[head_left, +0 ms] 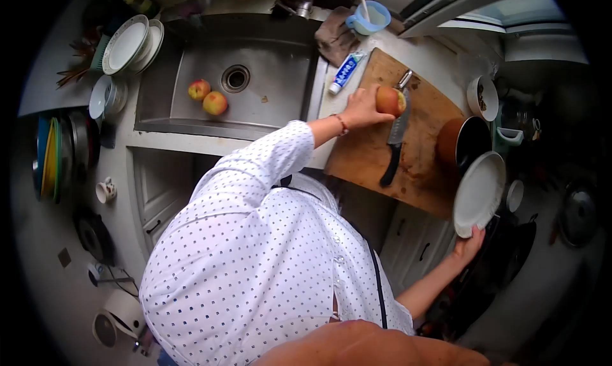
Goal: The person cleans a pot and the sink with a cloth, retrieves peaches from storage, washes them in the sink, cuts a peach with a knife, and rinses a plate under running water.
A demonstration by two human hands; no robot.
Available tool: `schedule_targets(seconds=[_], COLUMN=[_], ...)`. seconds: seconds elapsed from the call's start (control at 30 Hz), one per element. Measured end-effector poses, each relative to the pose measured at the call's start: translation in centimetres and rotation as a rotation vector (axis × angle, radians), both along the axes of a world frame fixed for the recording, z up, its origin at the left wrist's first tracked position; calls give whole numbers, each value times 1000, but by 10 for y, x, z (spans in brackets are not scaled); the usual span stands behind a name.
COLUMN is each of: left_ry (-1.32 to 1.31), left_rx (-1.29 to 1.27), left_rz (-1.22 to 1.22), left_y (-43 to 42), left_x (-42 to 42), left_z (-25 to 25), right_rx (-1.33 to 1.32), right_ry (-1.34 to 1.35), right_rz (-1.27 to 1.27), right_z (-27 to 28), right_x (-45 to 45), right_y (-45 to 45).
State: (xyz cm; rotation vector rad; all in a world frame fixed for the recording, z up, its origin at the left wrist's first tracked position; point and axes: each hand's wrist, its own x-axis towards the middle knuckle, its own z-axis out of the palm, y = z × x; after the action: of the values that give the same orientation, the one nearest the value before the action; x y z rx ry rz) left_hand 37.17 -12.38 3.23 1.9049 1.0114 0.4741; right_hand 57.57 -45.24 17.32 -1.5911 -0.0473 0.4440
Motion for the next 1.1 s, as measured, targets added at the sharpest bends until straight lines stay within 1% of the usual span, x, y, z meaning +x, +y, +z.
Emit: schedule_targets(seconds=[0.03, 0.07, 0.1, 0.13, 0.17, 0.23, 0.27, 0.33, 0.4, 0.53, 0.6, 0.63, 0.7, 0.73, 0.8, 0.83, 0.87, 0.93, 0.97, 1.0, 1.03, 1.07, 1.1], left_ry=[4, -7, -69, -134, -45, -110, -164, -126, -125, -221, -175, -177, -243, -239, -329, -370, -368, -665, -637, -548, -668, -757, -866], left_rx=[-98, -96, -70, -49, -117, -120, -120, -174, -200, -223, -348, -352, -217, -214, -236, -250, -253, -592, -585, -724, -1127, -1216, -1270], left_rz=[-21, -43, -11, 17, -51, -46, -15, -34, -174, -206, -204, -196, -189, -178, -269, -265, -256, -253, -273, -319, -185, -206, -252], left_y=[-5, -3, -3, -3, 4, 4, 7, 11, 20, 32, 36, 35, 35, 36, 37, 40, 42, 50, 56, 67, 68, 74, 78], left_x=[-7, -9, -8, -8, -13, -20, -25, -31, -30, -22, -22, -22, -21, -18, -14, -21, -27, -46, -74, -103, -115, -152, -181], left_z=[-1, -7, -17, -22, -14, -24, -20, -15, -23, -21, -13, -17, -34, -43, -57, -47, -47, -48, -30, -20, -59, -40, -33], right_rx=[-50, -26, 9, 48, 80, 88, 109, 114, 128, 131, 122, 128, 115, 106, 88, 68, 64, 86, 43, 50, 20, -4, -9], right_ry=[43, 31, 73, 99, 96, 117, 116, 126, 116, 98, 88, 86, 89, 87, 101, 109, 114, 100, 91, 106, 69, 26, 14], right_rz=[21, 32, 64, 95, 104, 102, 99, 90, 78, 51, 62, 79, 102, 112, 147, 173, 181, 241, 253, 259, 322, 384, 449], right_z=[-4, -9, -8, -19, -22, -19, -22, -16, -11, -3, -1, -2, -1, -2, -10, -14, -19, -31, -25, -36, -51, -67, -84], right_x=[-44, -66, -91, -101, -116, -143, -149, -160, -164, -165, -165, -165, -168, -169, -167, -166, -166, -170, -183, -189, -192, -195, -201], right_y=[27, 42, 62, 68, 80, 101, 108, 120, 130, 143, 144, 147, 155, 160, 166, 169, 172, 187, 203, 212, 221, 233, 246])
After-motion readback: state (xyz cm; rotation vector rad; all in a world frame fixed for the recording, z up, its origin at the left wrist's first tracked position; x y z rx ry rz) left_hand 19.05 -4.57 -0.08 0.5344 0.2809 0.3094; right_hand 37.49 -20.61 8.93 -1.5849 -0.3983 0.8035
